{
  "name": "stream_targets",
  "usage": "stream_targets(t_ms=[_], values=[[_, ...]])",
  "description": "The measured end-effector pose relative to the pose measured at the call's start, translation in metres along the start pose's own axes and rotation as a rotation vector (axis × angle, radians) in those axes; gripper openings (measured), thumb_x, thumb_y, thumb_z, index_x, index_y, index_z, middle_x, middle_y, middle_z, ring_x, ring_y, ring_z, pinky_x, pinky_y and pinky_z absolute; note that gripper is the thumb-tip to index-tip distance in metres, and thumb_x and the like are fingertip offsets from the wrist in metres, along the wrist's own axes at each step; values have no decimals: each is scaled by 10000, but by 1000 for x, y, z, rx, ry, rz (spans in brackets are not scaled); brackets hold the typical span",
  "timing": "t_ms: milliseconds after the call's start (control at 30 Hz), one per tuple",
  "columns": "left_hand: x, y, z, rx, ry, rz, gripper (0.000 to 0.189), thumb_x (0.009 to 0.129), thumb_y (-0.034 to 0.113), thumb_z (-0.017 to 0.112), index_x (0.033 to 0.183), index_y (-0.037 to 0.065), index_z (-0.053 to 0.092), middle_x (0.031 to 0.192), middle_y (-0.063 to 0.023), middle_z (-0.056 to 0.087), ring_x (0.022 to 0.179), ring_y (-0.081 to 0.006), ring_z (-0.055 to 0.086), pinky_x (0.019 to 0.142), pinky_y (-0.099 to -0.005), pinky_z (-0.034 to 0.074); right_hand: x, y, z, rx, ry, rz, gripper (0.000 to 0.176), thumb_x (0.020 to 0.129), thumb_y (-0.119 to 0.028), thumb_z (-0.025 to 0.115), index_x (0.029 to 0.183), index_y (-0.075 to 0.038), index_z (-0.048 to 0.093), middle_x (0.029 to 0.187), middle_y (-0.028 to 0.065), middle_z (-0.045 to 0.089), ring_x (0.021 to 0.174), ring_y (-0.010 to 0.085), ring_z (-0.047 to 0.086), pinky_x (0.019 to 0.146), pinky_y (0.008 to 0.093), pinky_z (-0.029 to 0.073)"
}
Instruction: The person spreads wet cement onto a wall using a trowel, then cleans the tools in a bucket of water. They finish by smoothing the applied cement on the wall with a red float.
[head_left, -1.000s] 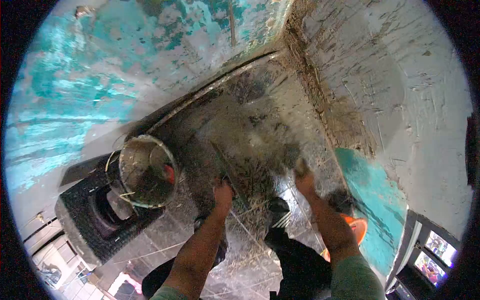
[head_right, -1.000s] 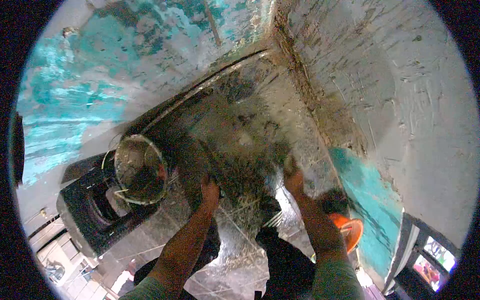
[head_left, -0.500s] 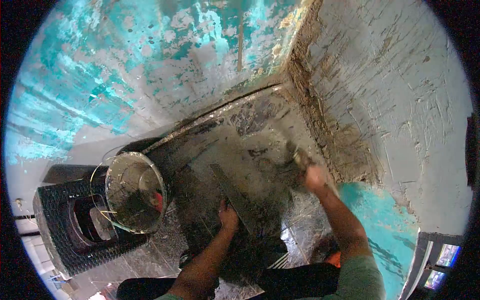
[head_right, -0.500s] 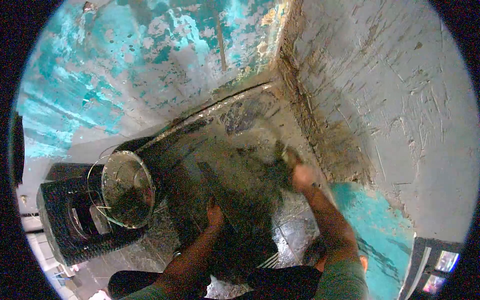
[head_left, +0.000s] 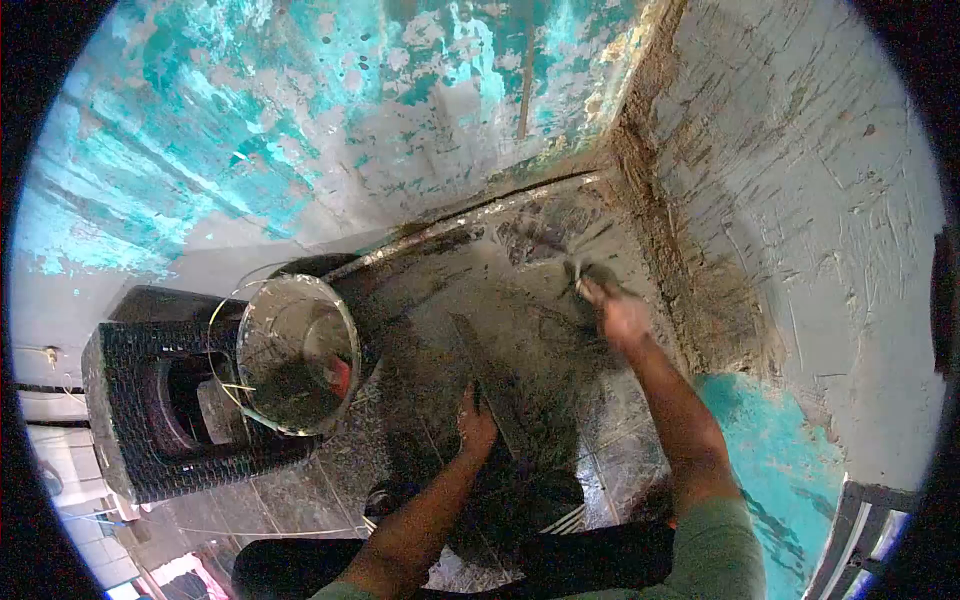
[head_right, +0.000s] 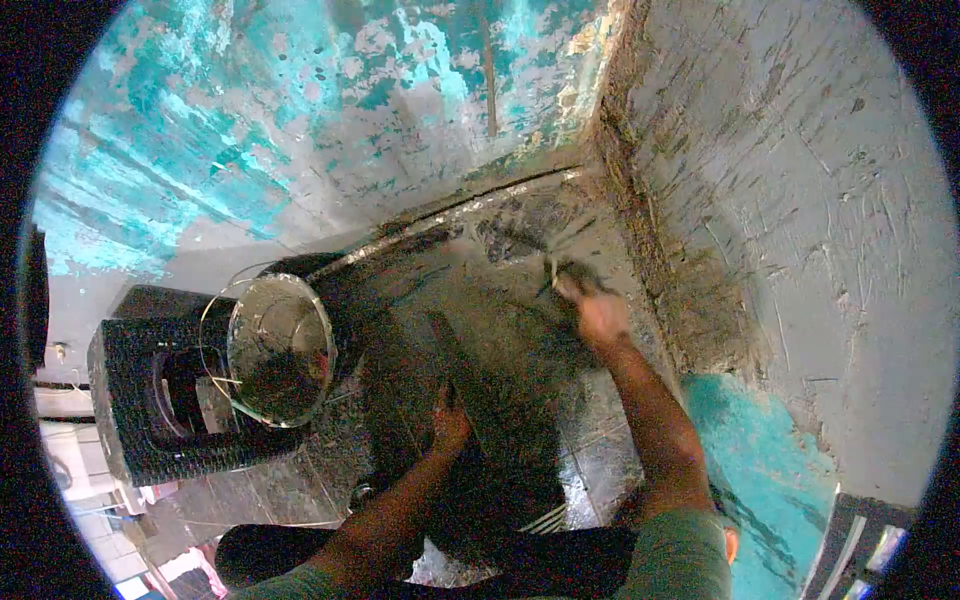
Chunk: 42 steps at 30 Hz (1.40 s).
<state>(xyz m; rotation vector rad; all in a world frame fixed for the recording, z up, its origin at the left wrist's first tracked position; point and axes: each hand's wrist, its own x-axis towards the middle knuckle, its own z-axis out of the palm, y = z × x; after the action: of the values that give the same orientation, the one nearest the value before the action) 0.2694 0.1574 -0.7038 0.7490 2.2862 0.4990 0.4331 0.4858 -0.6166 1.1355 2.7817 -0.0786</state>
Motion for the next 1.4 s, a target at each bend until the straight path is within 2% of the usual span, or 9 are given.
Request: stream_targets(t_ms=[267, 400, 533, 600, 767, 867, 1033, 1233, 1400], values=[[61, -39, 31, -796, 160, 421, 505, 984, 284, 526, 1419, 40, 444, 1471, -141, 439, 1339, -336, 419, 1108, -442, 376, -169, -29, -2, 495, -38, 151, 630, 865, -201, 682, 1451, -175, 453, 1258, 239, 591, 1040, 411, 638, 874, 449, 528], [86, 11, -11, -637, -26, 240, 505, 999, 358, 478, 1397, 47, 481, 1470, -122, 450, 1332, -311, 434, 1109, -428, 373, -190, -4, -47, 869, -110, 642, 601, 928, -231, 641, 1447, -22, 423, 1298, 276, 572, 1213, 418, 546, 999, 403, 449], [92, 39, -29, -744, -159, 198, 507, 993, 359, 478, 1395, 51, 492, 1459, -153, 466, 1317, -308, 463, 1072, -416, 405, -231, -4, 13, 1109, 65, 672, 574, 969, -258, 594, 1452, -9, 409, 1349, 251, 553, 1259, 384, 529, 1062, 400, 393], [74, 94, -66, -241, -133, 100, 508, 986, 356, 485, 1396, 56, 494, 1440, -181, 482, 1288, -312, 499, 1042, -424, 432, -231, -24, 20, 907, -84, 528, 581, 973, -270, 586, 1458, -12, 398, 1365, 251, 541, 1278, 378, 514, 1077, 408, 381], [132, 14, 43, -254, 1, 338, 414, 948, 237, 544, 1301, 22, 569, 1271, -224, 603, 1123, -358, 607, 951, -451, 484, -182, -114, -4, 1017, -231, 626, 583, 978, -353, 564, 1425, -5, 425, 1310, 264, 566, 1215, 432, 542, 1019, 469, 429], [113, 61, 22, 504, -279, 405, 340, 922, 140, 560, 1231, 6, 609, 1168, -231, 652, 1043, -382, 639, 903, -467, 497, -174, -136, 15, 1046, -143, 563, 605, 974, -400, 559, 1415, -4, 436, 1255, 277, 589, 1164, 452, 567, 980, 489, 452], [129, 20, 71, -73, 262, 680, 329, 906, 106, 579, 1227, 41, 614, 1103, -236, 666, 992, -400, 648, 862, -482, 506, -163, -148, 11, 1058, -117, 507, 598, 957, -430, 569, 1383, -19, 483, 1233, 274, 603, 1136, 437, 591, 964, 479, 469], [143, 23, 56, -298, -75, 410, 410, 864, 95, 588, 1271, 46, 589, 1129, -228, 660, 1013, -410, 637, 898, -477, 504, -163, -148, -5, 981, -109, 450, 597, 947, -428, 594, 1365, -11, 503, 1183, 257, 634, 1088, 431, 615, 936, 486, 482], [94, 76, 4, -258, 201, 576, 456, 834, 134, 632, 1275, 28, 584, 1146, -227, 648, 1060, -397, 618, 913, -464, 499, -179, -149, 42, 1177, -49, 546, 539, 945, -362, 627, 1341, -11, 523, 1094, 197, 661, 919, 337, 657, 817, 420, 527]])
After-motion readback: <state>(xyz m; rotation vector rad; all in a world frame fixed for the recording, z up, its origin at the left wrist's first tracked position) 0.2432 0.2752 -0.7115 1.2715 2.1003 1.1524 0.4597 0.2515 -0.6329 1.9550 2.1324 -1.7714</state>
